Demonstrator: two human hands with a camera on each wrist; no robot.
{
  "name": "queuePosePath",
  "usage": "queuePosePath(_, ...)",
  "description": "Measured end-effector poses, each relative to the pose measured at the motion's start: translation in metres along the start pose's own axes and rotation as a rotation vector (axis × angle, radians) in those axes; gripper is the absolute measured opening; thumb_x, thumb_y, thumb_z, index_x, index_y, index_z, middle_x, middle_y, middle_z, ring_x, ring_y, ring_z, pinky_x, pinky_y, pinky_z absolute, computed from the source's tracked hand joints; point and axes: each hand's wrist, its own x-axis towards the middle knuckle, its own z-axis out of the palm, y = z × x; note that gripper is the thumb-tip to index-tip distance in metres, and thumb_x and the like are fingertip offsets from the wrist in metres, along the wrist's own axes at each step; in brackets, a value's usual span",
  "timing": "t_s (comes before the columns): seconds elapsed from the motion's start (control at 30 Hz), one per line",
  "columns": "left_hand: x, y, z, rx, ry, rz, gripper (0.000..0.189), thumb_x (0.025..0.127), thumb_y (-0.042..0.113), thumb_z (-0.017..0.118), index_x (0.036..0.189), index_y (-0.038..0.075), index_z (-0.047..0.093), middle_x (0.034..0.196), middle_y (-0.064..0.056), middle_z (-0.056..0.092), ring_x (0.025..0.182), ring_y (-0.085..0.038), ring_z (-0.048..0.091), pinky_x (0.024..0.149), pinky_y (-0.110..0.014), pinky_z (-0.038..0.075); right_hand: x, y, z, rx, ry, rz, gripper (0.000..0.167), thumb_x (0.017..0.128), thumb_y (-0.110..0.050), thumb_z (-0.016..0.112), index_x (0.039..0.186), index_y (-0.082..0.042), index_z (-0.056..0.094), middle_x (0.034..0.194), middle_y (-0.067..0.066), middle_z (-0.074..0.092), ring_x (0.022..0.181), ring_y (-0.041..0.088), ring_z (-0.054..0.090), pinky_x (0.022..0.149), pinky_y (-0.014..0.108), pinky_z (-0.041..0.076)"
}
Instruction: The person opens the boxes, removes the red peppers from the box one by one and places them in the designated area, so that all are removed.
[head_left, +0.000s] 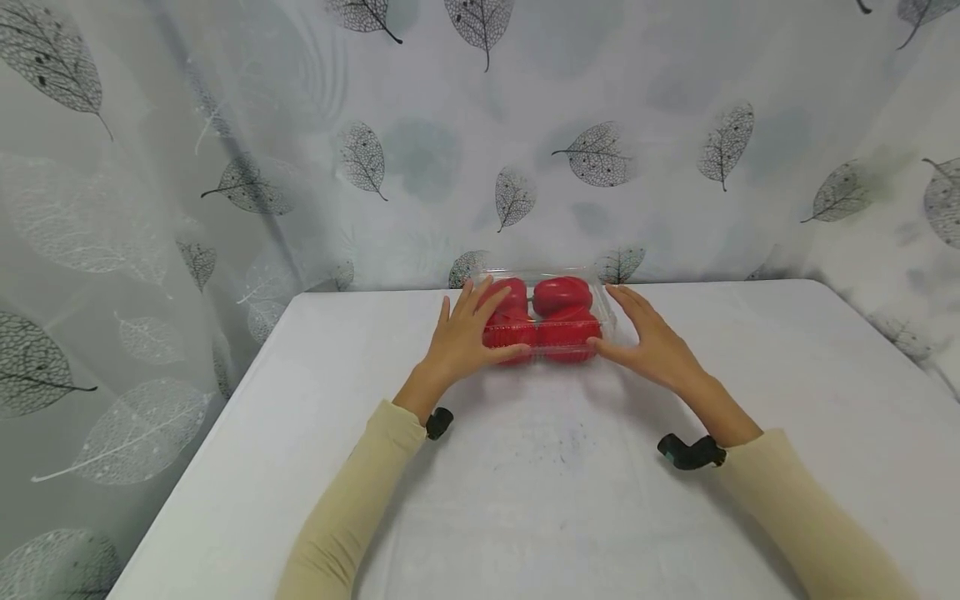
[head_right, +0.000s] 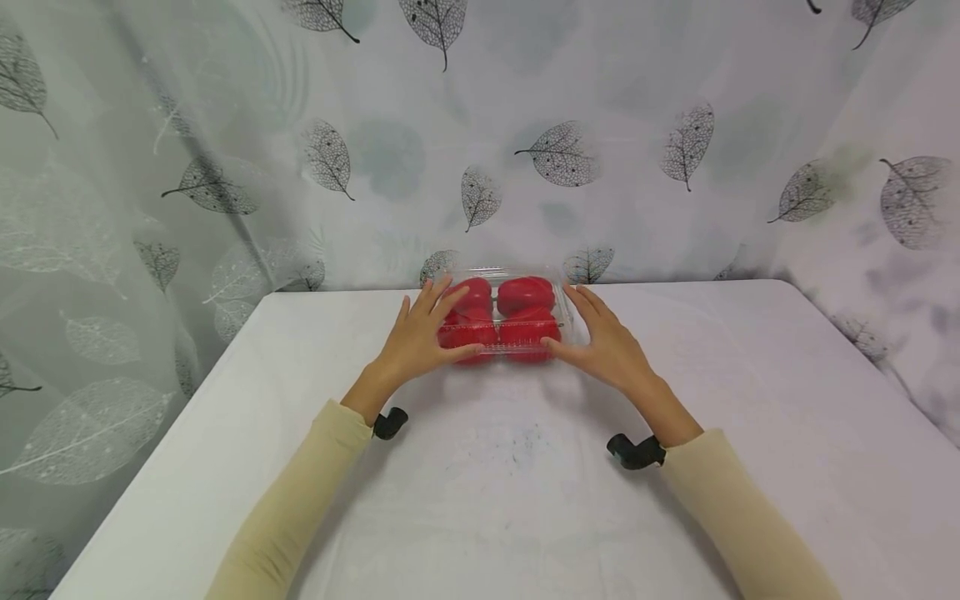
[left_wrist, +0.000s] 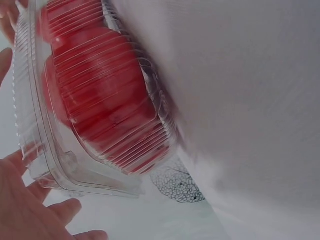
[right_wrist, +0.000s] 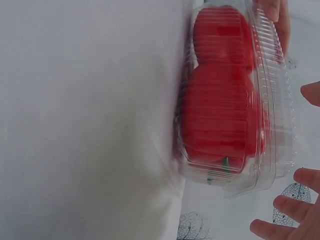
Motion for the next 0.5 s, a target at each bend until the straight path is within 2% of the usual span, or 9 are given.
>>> queuePosePath(0.27,-0.0033,-0.0026,0.0049,-0.049,0.026,0.049,0.091,0.078,0.058,0.073,0.153,0.026,0.032,0.162,-0.002,0.019,0.15,-0.03,0.007,0.118,-0.056,0.008,-0.0049,0.0011,0.0057,0.087,0.024,-0.022,0.086,0.087,-0.041,0.069,0.155,-0.016,0.023,0.158,0.016,0.024,0.143,0.04,0.025,0.103,0.071,0.029)
queuePosePath(0.5,-0.0065,-0.0092,0.0097,-0.086,0.063,0.089,0.085,0.081,0.05,0.075,0.151,0.023,0.036,0.16,-0.005,0.022,0.149,-0.031,0.013,0.118,-0.055,0.017,-0.0038,0.0009,0.008,0.115,0.048,-0.058,0.086,0.084,-0.035,0.075,0.153,-0.014,0.028,0.156,0.016,0.028,0.141,0.038,0.028,0.105,0.068,0.03)
